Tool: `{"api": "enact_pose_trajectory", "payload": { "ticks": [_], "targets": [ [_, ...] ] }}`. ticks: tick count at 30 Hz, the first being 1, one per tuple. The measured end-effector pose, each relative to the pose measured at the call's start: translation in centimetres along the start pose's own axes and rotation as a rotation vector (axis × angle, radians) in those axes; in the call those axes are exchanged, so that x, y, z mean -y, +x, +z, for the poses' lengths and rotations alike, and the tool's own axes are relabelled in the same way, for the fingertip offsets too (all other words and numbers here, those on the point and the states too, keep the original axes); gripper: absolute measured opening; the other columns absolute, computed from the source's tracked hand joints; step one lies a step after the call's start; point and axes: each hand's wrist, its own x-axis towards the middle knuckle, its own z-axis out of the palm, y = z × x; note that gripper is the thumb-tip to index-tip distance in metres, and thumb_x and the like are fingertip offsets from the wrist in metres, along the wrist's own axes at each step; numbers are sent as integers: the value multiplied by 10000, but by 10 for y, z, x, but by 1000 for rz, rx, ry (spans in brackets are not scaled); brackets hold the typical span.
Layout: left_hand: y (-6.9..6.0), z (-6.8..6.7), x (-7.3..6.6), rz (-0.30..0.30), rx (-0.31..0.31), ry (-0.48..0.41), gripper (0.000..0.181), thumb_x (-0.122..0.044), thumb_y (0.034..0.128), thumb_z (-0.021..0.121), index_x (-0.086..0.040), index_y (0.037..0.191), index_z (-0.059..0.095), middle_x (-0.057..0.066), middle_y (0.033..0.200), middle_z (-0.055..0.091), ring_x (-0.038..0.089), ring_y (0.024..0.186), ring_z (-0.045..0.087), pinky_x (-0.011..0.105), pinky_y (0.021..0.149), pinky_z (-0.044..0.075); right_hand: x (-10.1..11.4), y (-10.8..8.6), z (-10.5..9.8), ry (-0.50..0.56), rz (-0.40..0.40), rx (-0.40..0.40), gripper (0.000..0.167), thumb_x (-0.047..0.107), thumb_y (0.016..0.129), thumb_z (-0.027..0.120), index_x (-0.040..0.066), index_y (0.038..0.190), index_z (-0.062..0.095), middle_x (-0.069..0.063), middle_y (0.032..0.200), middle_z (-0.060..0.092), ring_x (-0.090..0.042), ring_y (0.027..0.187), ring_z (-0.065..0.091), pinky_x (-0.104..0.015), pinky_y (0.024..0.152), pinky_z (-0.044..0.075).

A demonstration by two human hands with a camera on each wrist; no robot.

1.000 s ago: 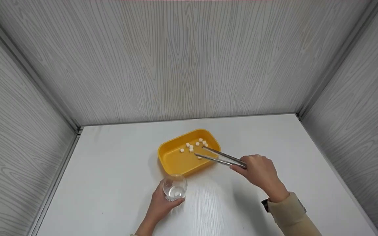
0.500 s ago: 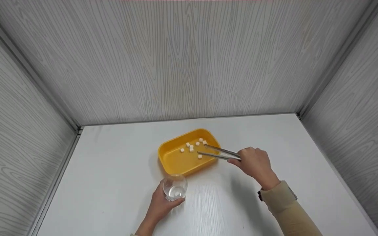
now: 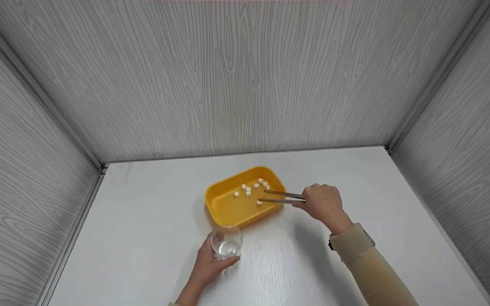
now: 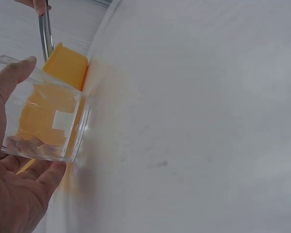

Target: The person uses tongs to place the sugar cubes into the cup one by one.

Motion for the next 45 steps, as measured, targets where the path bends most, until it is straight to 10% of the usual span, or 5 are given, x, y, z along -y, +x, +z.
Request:
{"api": "enact_pose_trajectory", "payload": {
  "ticks": [45],
  "targets": [
    [1,0,1,0,-3,10,970,-328,655,909,-24,1423,401,138,1360,542,328,1271,497,480,1105,374,9,30,-1,-100,-48,132,437,539,781,761,108,737,710,17,541,488,-153,484,388,-330,417,447]
  ]
}}
